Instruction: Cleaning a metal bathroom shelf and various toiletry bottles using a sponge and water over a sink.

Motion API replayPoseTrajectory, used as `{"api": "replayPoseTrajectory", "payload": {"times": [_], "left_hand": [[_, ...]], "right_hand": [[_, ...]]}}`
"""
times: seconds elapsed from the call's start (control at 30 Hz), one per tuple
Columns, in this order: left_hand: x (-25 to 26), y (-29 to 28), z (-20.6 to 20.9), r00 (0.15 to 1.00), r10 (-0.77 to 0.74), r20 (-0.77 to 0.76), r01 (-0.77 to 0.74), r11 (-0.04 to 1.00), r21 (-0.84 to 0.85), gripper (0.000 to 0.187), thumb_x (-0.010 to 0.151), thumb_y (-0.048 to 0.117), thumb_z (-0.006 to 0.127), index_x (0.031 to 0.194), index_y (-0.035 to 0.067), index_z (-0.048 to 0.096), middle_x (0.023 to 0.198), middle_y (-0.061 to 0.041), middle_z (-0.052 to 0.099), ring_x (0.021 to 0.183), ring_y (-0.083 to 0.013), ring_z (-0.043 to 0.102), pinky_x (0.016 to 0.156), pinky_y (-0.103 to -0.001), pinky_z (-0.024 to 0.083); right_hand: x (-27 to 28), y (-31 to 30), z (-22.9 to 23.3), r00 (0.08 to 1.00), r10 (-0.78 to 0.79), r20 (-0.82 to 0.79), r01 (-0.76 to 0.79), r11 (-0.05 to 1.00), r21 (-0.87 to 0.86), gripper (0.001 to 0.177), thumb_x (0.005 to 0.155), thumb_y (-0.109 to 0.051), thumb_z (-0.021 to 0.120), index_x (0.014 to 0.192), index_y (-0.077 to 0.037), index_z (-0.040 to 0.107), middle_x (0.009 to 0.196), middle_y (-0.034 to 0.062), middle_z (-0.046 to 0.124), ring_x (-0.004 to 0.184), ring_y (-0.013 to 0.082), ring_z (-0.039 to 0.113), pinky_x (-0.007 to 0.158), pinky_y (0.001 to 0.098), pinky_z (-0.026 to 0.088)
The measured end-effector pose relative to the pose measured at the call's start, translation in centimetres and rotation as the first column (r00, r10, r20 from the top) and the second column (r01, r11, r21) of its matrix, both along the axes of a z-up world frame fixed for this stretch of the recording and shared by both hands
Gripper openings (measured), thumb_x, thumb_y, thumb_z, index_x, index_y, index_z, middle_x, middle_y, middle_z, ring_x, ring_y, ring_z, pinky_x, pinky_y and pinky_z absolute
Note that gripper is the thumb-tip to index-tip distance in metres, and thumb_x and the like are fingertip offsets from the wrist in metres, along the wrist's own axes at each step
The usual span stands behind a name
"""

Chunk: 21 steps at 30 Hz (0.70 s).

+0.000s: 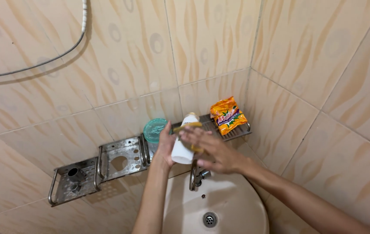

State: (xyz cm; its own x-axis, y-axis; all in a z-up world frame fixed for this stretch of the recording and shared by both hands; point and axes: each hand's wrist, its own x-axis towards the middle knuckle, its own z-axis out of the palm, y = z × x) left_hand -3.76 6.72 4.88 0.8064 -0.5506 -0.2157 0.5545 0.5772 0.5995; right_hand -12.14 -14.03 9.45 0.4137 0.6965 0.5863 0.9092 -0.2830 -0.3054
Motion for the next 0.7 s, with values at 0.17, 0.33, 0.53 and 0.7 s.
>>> {"api": "replayPoseTrajectory", "payload": {"times": [0.17,0.33,0.53,0.7], "left_hand": [[-1.3,0.4,0.5,0.991,-0.128,0.04,0.126,0.991,0.042,0.089,0.095,0.073,0.027,0.147,0.003,0.047,0.129,-0.019,0.066,0.107,-0.0339,0.071,0.092,-0.052,0.058],[0.2,1.2,-1.3,0.985,-0.116,0.127,0.107,0.991,0.077,0.098,0.096,0.083,0.028,0.14,-0.002,0.05,0.116,-0.023,0.066,0.097,-0.038,0.068,0.083,-0.054,0.058],[-1.7,0.8,0.0,0.999,-0.032,0.024,0.03,0.997,0.076,0.093,0.092,0.078,0.028,0.146,0.006,0.05,0.125,-0.019,0.071,0.109,-0.0346,0.072,0.095,-0.054,0.057],[-4.2,0.1,3.7,0.997,0.004,-0.073,-0.001,0.999,0.042,0.1,0.087,0.083,0.026,0.143,0.004,0.051,0.119,-0.029,0.07,0.104,-0.0383,0.074,0.094,-0.051,0.059]], "right_hand": [[2.0,-0.6,-0.7,0.999,-0.001,0.038,0.004,0.998,-0.062,0.068,0.103,-0.043,0.052,0.161,-0.009,0.039,0.169,0.009,0.038,0.161,0.0301,0.029,0.134,0.051,0.02],[0.4,0.3,-0.1,1.0,-0.009,0.009,0.01,1.0,-0.027,0.067,0.102,-0.04,0.053,0.16,-0.008,0.04,0.168,0.0107,0.04,0.16,0.0312,0.028,0.132,0.0514,0.017],[2.9,-0.4,-1.1,0.996,-0.034,-0.085,0.036,0.999,0.02,0.056,0.104,-0.035,0.053,0.154,-0.012,0.049,0.162,0.0068,0.05,0.157,0.0271,0.038,0.132,0.0453,0.029],[-1.5,1.7,0.0,0.982,0.189,-0.008,-0.189,0.981,-0.039,0.057,0.101,-0.029,0.056,0.153,-0.007,0.048,0.16,0.0144,0.047,0.156,0.0316,0.034,0.13,0.0488,0.023]]}}
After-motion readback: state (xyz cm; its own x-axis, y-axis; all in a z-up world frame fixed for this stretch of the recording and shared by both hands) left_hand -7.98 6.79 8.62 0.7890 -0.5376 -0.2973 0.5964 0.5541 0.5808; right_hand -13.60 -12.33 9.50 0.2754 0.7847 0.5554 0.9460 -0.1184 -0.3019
